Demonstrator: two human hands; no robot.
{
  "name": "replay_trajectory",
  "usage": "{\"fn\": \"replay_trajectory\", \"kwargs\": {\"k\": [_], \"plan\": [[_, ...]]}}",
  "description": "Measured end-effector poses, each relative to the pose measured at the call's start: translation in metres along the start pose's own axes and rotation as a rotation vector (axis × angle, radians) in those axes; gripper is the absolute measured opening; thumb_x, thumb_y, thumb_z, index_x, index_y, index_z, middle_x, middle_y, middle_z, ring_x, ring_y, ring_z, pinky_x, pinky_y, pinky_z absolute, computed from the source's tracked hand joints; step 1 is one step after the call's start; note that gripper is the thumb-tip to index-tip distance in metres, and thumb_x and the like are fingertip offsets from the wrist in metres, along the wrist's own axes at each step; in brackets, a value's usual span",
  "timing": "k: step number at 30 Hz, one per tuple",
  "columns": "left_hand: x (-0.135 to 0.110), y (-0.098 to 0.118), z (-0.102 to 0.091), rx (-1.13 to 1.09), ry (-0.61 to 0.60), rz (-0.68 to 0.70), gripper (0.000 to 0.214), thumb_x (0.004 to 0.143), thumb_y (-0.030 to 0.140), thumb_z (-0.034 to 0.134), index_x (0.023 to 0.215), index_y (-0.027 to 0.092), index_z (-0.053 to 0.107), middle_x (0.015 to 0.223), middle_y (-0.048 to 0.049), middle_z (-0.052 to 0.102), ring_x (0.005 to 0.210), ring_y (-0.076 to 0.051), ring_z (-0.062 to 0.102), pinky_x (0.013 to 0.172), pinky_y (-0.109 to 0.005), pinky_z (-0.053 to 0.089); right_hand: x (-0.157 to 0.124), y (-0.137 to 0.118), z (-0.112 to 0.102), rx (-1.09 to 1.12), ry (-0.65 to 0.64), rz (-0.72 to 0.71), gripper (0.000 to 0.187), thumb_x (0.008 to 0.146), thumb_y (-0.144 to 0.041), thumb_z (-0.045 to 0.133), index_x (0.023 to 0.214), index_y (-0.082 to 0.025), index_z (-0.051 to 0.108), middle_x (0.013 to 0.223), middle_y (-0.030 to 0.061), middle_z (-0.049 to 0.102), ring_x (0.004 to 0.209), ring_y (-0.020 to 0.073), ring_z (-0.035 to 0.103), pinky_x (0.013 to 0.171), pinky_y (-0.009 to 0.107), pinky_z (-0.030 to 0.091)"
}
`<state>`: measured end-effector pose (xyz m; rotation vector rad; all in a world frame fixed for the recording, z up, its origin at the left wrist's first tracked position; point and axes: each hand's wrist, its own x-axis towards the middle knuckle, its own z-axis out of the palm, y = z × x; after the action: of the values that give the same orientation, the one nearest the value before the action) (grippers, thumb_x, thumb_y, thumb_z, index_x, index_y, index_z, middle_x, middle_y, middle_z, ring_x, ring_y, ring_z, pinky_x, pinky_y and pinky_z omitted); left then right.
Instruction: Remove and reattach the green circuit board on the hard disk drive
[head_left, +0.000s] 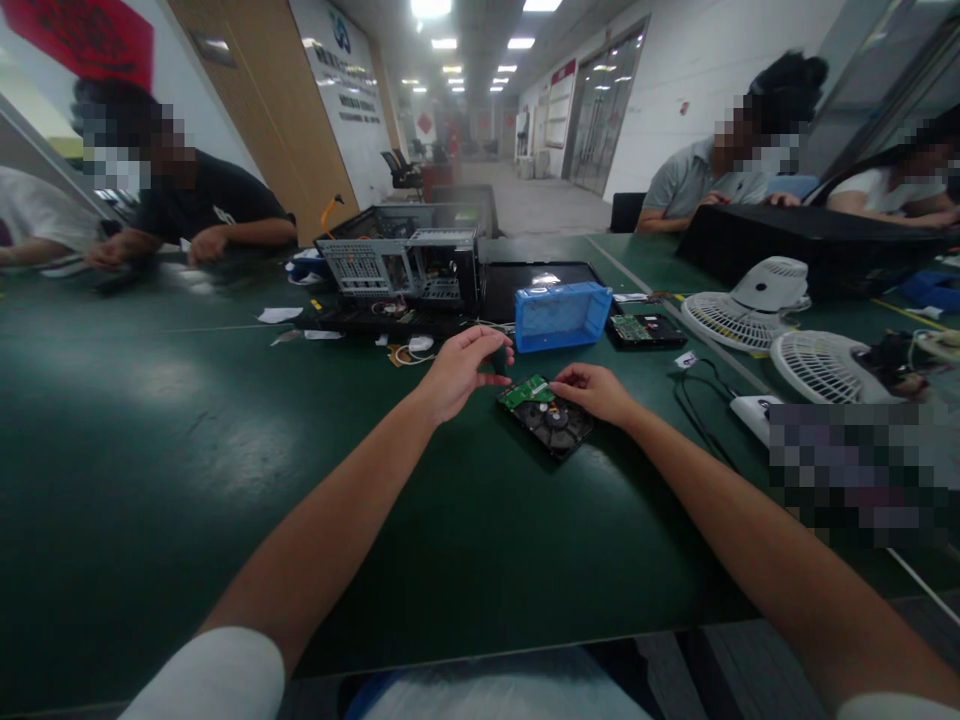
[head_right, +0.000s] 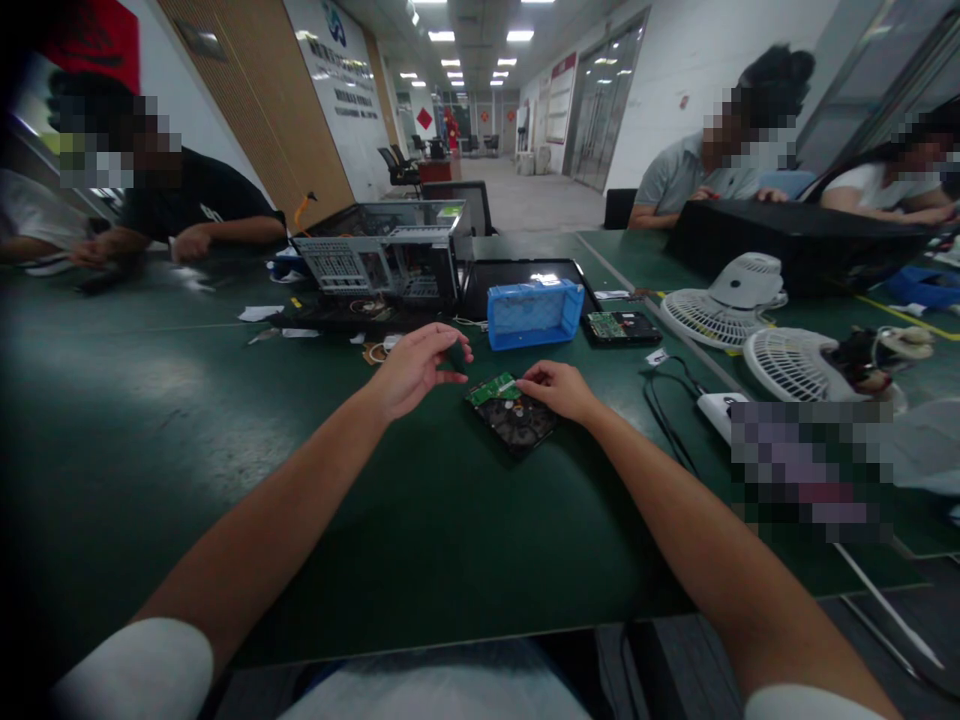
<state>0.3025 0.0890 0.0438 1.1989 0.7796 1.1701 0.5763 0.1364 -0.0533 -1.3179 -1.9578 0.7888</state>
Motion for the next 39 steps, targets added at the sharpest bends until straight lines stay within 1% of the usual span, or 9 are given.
{"fn": "replay_trajectory", "kwargs": {"k": [5,11,15,18,23,29,34,37,39], "plan": [[-0.0011,-0.0017,0.0008,-0.018,-0.029,-0.036,0.024,0.09,0.037,0.066,0.1,0.015,0.065,0.099,-0.0109,0.069,0.093,-0.023,0.068,0.068,-0.034,0.061,-0.0003,-0.0009,-0.0009,-0.022,0.0,0.004,0.042,0.083,-0.061,0.071,0.095,-0.021,0.075,0.078,0.004,0.072,0.066,0.0176,0.061,0.056,0.028,0.047],[-0.0014,-0.0014,0.0032,-0.031,-0.007,-0.06,0.02,0.09,0.034,0.067,0.097,0.016,0.059,0.097,-0.012,0.071,0.095,-0.023,0.069,0.073,-0.038,0.062,0.0006,-0.0008,-0.0009,-0.042,0.003,-0.006,0.042,0.082,-0.062,0.071,0.093,-0.021,0.075,0.078,0.0035,0.072,0.066,0.0176,0.06,0.057,0.029,0.047],[-0.0007,-0.0003,0.0028,-0.006,-0.019,-0.043,0.019,0.087,0.032,0.07,0.094,0.016,0.06,0.099,-0.0092,0.069,0.092,-0.02,0.067,0.071,-0.034,0.062,0.0006,-0.0008,-0.0006,-0.028,0.0,-0.005,0.042,0.082,-0.062,0.071,0.094,-0.022,0.075,0.081,0.004,0.073,0.069,0.0189,0.063,0.06,0.03,0.049],[-0.0004,0.0002,0.0012,0.024,-0.018,-0.022,0.02,0.084,0.032,0.073,0.092,0.017,0.063,0.095,-0.0059,0.065,0.088,-0.018,0.064,0.068,-0.031,0.061,0.0005,-0.0014,-0.0002,-0.033,-0.001,-0.004,0.042,0.082,-0.062,0.071,0.094,-0.022,0.075,0.08,0.0041,0.073,0.068,0.0186,0.062,0.058,0.029,0.048],[-0.0007,0.0015,-0.0014,0.063,-0.022,-0.001,0.02,0.083,0.033,0.074,0.092,0.017,0.066,0.094,-0.0064,0.066,0.087,-0.017,0.064,0.065,-0.028,0.059,0.0006,-0.0017,0.0008,-0.04,-0.002,-0.001,0.042,0.083,-0.062,0.071,0.094,-0.022,0.075,0.078,0.0037,0.072,0.066,0.018,0.061,0.057,0.029,0.047],[-0.0017,0.0042,-0.0011,0.043,-0.014,-0.022,0.02,0.085,0.034,0.072,0.093,0.016,0.067,0.096,-0.0091,0.069,0.089,-0.02,0.067,0.068,-0.033,0.062,0.0004,-0.0019,0.0005,-0.033,-0.006,0.001,0.042,0.083,-0.061,0.07,0.095,-0.022,0.075,0.079,0.0038,0.073,0.065,0.0177,0.061,0.057,0.029,0.047],[-0.003,0.0039,0.0012,0.025,-0.029,-0.058,0.023,0.088,0.036,0.067,0.093,0.014,0.068,0.1,-0.0128,0.069,0.095,-0.023,0.066,0.071,-0.038,0.063,0.0005,-0.0006,0.0006,-0.035,0.002,0.002,0.04,0.084,-0.06,0.071,0.095,-0.022,0.075,0.078,0.0037,0.073,0.066,0.0182,0.062,0.058,0.029,0.047],[-0.0025,0.0004,0.0014,0.005,-0.032,-0.043,0.025,0.089,0.037,0.065,0.091,0.012,0.069,0.1,-0.0128,0.069,0.096,-0.023,0.066,0.077,-0.04,0.063,0.001,0.0006,0.0011,-0.039,0.001,-0.005,0.041,0.084,-0.06,0.071,0.095,-0.021,0.075,0.078,0.0037,0.073,0.067,0.018,0.062,0.058,0.028,0.048],[-0.0021,-0.0019,0.0015,-0.003,-0.05,-0.036,0.024,0.088,0.036,0.065,0.091,0.012,0.07,0.099,-0.012,0.068,0.095,-0.022,0.065,0.079,-0.039,0.062,0.0014,0.0009,0.0014,-0.037,0.004,-0.016,0.041,0.084,-0.06,0.071,0.095,-0.021,0.075,0.08,0.004,0.074,0.068,0.018,0.063,0.059,0.028,0.048]]}}
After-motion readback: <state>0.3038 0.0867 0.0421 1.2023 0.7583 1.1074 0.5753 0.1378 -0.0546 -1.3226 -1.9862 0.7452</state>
